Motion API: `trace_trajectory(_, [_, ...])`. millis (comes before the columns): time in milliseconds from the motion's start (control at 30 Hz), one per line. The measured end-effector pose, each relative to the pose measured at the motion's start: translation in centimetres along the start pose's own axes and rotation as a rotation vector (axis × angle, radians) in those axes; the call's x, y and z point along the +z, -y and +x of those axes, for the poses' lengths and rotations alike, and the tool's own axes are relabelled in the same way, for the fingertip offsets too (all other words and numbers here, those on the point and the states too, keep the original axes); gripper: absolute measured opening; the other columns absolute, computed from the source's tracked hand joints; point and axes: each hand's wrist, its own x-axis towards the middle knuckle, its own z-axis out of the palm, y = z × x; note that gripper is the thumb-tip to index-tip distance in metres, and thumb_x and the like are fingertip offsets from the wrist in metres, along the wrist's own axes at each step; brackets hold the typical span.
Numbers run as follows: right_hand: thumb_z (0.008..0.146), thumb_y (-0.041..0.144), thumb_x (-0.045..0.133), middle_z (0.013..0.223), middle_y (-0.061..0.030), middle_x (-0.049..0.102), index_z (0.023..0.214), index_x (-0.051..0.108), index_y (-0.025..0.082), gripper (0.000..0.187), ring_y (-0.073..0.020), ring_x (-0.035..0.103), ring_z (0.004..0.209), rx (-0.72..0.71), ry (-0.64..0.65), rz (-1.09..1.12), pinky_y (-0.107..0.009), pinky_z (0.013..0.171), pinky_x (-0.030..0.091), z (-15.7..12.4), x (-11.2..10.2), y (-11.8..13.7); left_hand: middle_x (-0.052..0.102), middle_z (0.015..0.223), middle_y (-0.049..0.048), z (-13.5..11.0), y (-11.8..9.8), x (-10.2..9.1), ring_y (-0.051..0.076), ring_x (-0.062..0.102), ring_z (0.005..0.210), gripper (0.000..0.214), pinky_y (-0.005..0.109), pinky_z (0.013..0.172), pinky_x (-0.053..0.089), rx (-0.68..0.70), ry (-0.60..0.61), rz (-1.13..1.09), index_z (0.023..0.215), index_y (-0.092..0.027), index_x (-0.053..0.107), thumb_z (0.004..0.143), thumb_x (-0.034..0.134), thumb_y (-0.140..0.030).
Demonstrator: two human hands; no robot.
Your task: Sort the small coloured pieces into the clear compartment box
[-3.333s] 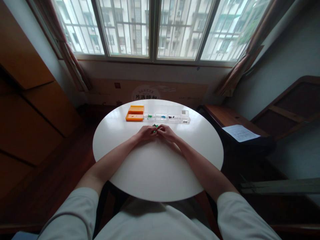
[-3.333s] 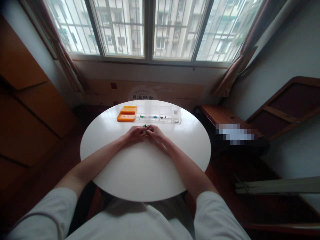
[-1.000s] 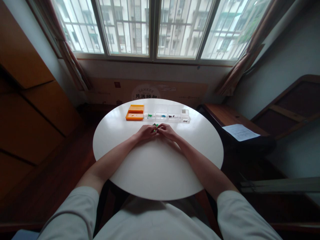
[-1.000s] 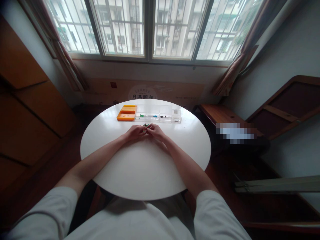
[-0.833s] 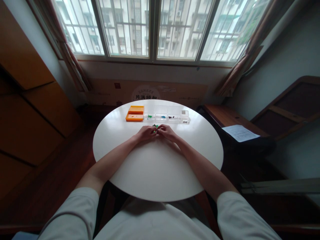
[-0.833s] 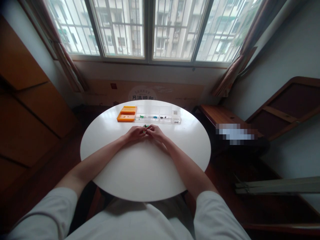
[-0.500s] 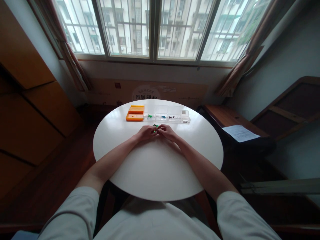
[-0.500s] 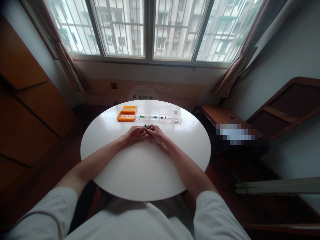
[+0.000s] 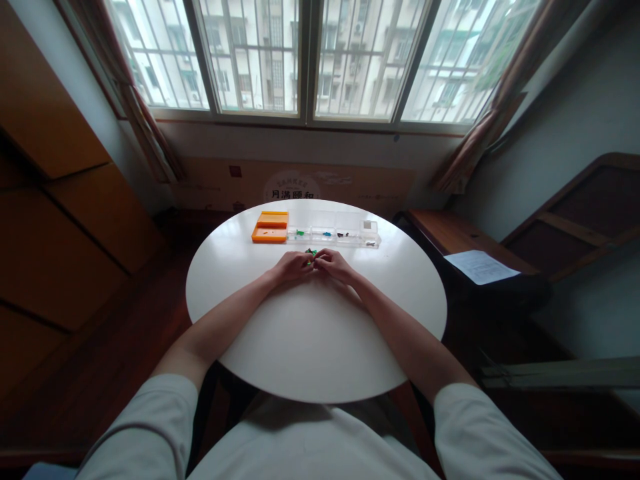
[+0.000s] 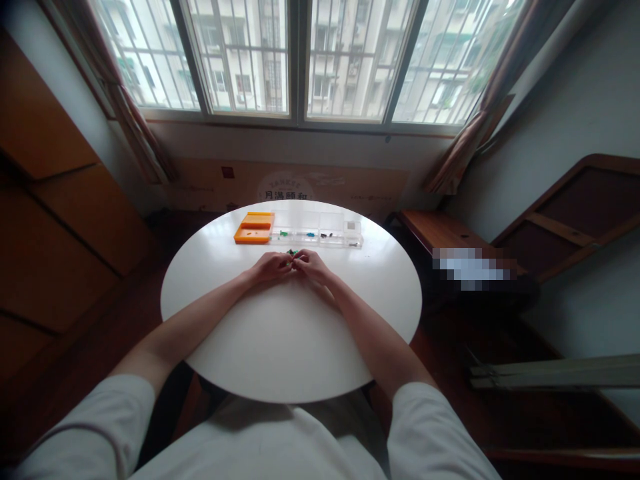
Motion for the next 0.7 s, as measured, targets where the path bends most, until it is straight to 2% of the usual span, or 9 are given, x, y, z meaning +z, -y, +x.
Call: trace_trajectory(700, [0.068,0.029,0.063,0.062,-0.0002,0.063,0.078,0.057,0.015,0.018,-0.0094,0.053,0.055,0.011,-0.013,-0.008,-0.022,0.054,0.043,-0.14,0.16,0.49,0.063,0.069,0.0021,-0.02,-0.13,-0.16,0.013,0.055,0.061,0.025,0.021,0.056,0.034,-0.009,-0.001,-0.047,0.08,-0.018,0.064,0.081,0.045,-0.035])
